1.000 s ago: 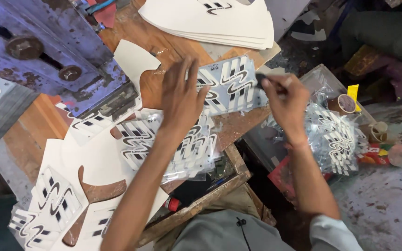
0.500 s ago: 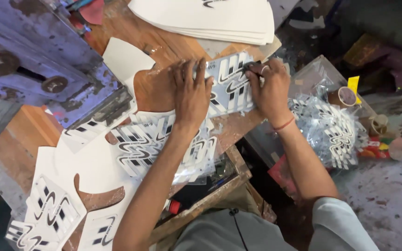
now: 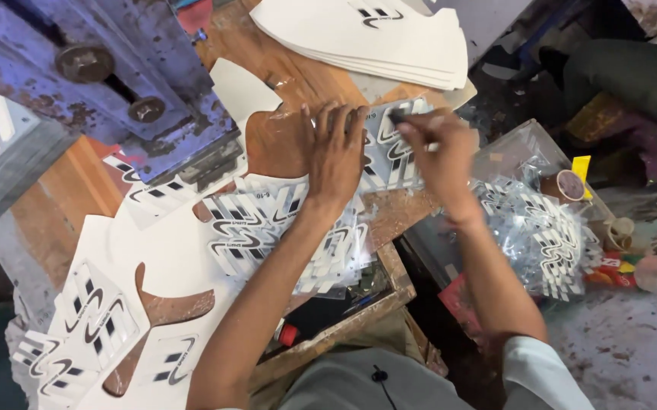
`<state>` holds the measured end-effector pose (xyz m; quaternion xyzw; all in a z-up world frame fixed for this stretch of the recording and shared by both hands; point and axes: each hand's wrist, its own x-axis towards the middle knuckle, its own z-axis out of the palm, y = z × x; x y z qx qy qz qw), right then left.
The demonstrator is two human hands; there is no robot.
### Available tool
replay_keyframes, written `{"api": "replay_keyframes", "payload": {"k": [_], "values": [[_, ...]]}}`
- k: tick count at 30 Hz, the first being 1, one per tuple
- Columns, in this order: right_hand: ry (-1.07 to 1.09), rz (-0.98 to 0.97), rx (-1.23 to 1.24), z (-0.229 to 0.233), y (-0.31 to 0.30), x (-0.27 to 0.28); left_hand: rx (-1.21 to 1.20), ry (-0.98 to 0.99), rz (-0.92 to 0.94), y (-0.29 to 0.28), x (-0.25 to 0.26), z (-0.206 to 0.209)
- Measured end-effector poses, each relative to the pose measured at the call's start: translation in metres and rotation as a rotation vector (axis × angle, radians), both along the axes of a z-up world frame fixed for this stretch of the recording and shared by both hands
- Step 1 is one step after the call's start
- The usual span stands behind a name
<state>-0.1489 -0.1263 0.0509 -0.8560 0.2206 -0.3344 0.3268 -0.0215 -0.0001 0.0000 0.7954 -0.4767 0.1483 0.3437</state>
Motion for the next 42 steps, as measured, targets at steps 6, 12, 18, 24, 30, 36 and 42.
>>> {"api": "replay_keyframes", "payload": {"k": [6, 12, 18, 24, 30, 36, 42], "values": [[0.149, 0.225, -0.304, -0.019, 0.034, -0.01, 0.063, 0.025, 0.011, -0.001, 0.003, -0.007], [0.039, 0.053, -0.479, -0.03, -0.029, 0.05, 0.048, 0.05, -0.025, -0.002, 0.004, 0.001], [-0.025, 0.026, -0.114, -0.028, -0.089, 0.033, -0.017, 0.0, 0.002, -0.007, 0.006, -0.007], [-0.14, -0.155, 0.496, -0.022, -0.069, -0.096, -0.149, -0.046, -0.215, 0.0, 0.013, 0.057], [-0.217, -0.207, 0.765, -0.056, -0.044, -0.171, 0.17, 0.204, -0.358, 0.117, 0.011, 0.186], [-0.261, -0.153, 0.74, -0.018, -0.02, -0.128, 0.44, -0.106, -0.084, 0.132, 0.028, 0.063], [-0.114, -0.079, -0.001, -0.017, -0.013, -0.043, 0.156, 0.034, -0.088, 0.018, 0.02, 0.021]]}}
